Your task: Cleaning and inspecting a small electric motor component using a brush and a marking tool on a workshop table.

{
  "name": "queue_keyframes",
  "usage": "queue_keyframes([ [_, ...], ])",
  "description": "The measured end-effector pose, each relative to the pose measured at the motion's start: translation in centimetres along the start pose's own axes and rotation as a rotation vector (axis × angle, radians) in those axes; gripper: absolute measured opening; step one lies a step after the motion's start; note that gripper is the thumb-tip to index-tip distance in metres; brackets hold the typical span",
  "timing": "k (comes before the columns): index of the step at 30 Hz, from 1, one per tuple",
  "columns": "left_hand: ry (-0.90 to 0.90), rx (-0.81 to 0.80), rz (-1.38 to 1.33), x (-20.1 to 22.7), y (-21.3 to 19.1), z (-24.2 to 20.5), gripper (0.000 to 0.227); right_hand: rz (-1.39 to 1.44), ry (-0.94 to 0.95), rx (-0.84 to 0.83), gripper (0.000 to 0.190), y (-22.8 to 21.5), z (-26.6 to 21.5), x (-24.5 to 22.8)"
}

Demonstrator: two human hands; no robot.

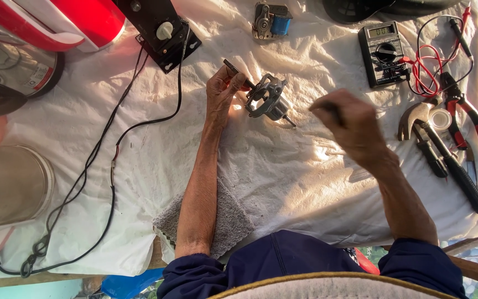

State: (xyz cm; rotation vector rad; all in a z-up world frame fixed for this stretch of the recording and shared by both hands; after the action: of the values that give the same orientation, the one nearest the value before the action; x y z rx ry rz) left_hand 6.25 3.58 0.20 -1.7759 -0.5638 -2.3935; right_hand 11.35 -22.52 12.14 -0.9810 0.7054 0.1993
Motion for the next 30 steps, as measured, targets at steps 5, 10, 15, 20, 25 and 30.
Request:
queue_keyframes([
  [5,-0.005,-0.003,0.009,0.2,0.1,0.0,0.023,-0.274,0.255,-0.355,0.018,6.7,-1.2,4.2],
  [10,-0.013,0.011,-0.008,0.2,-0.1,-0.1,0.024,-0.489,0.151,-0.330,0.025,9.9,-2.4,6.9],
  [15,0.030,-0.002,-0.067,0.3,-0.1,-0.1,0.023,-0.421,0.146,-0.242,0.023,10.3,-2.5,8.3],
  [20,0.034,0.030,-0.187,0.1,0.0,-0.1,0.024,-0.473,0.132,-0.127,0.022,8.6,-1.8,8.1],
  [25,0.043,0.003,-0.201,0.0,0.0,-0.1,0.026,-0.491,0.137,-0.089,0.024,8.1,-1.8,8.4],
  [30,0.001,-0.060,-0.127,1.5,1.1,-0.2,0.027,-0.388,0.134,-0.207,0.025,8.3,-1.8,9.2],
])
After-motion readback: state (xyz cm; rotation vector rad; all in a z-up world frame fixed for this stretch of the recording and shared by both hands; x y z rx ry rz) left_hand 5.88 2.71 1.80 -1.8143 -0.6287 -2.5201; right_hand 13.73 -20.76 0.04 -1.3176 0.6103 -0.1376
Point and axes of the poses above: each hand's wrist, its own z-axis towards the middle knuckle, its own y-axis out of the palm, x = y × z, the point moved 7 cm from there along z, towards the middle knuckle, and after that the axes turned 10 degrees about -x, right-handed, at the moved point
